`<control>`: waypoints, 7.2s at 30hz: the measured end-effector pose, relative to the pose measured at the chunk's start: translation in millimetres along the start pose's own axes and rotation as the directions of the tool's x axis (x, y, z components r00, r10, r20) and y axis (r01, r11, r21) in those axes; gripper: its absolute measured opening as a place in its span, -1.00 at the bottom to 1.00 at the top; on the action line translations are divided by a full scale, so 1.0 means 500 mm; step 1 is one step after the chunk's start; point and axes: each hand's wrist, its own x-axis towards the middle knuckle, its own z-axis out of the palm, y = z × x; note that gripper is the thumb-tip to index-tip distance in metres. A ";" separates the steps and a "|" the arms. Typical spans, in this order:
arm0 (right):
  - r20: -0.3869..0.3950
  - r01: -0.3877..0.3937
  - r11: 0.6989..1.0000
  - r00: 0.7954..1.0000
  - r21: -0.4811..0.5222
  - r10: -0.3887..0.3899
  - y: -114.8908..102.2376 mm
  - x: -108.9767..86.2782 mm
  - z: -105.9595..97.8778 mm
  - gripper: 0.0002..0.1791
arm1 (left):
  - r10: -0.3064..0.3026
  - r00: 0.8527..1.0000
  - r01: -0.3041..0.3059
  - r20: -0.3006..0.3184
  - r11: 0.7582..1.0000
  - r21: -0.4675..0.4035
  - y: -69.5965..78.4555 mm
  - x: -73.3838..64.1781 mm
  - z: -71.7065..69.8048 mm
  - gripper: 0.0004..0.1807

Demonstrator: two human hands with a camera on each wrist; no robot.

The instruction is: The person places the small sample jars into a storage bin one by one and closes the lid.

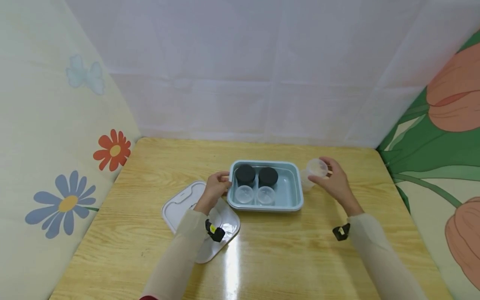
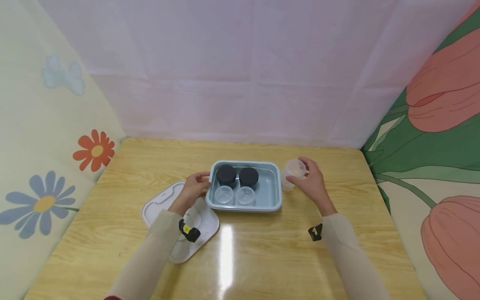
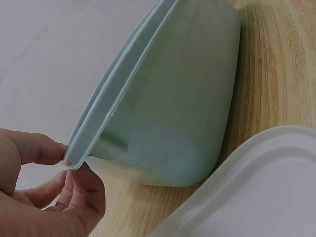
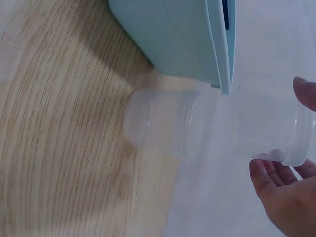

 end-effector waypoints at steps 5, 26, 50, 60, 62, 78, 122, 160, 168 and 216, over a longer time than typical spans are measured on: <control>0.022 0.009 1.000 1.000 0.006 -0.009 -0.019 0.007 0.023 -0.18 | 0.012 1.000 -0.012 -0.002 1.000 -0.016 -0.003 0.002 0.001 -0.51; 0.121 0.058 0.998 0.991 0.010 -0.059 -0.034 0.027 0.120 -0.21 | 0.021 1.000 -0.021 0.003 0.999 -0.037 -0.009 0.003 0.002 -0.50; 0.105 0.058 0.998 0.993 -0.040 -0.054 -0.028 0.032 0.145 -0.18 | 0.034 0.999 -0.034 0.004 0.999 -0.041 -0.009 0.006 0.003 -0.51; 0.091 0.077 0.996 0.993 -0.048 -0.073 -0.017 0.032 0.150 -0.19 | 0.023 1.000 -0.023 0.003 0.999 -0.027 -0.008 0.004 0.002 -0.52; 0.085 0.076 0.996 0.994 -0.055 -0.071 -0.016 0.031 0.151 -0.19 | 0.021 1.000 -0.021 0.003 0.999 -0.028 -0.008 0.004 0.003 -0.52; 0.077 0.067 0.995 0.995 -0.076 -0.061 -0.018 0.026 0.146 -0.18 | 0.020 1.000 -0.019 0.019 0.999 -0.039 -0.004 0.002 0.006 -0.52; 0.028 0.009 0.997 1.000 -0.071 -0.008 0.055 0.023 0.057 -0.21 | 0.045 0.999 -0.044 0.018 0.998 -0.038 -0.010 0.001 0.005 -0.54; 0.049 -0.094 0.981 0.993 -0.170 0.104 0.102 0.032 0.068 -0.16 | 0.047 0.999 -0.046 0.027 0.998 -0.041 -0.012 0.002 0.013 -0.56; 0.027 -0.095 0.977 0.994 -0.192 0.102 0.091 0.028 0.055 -0.17 | 0.016 1.000 -0.015 0.022 0.999 -0.030 -0.006 0.000 0.012 -0.53; 0.028 0.045 0.993 0.999 -0.107 -0.042 -0.048 -0.019 0.028 -0.22 | 0.033 0.999 -0.033 0.021 0.999 -0.029 -0.008 0.001 0.005 -0.52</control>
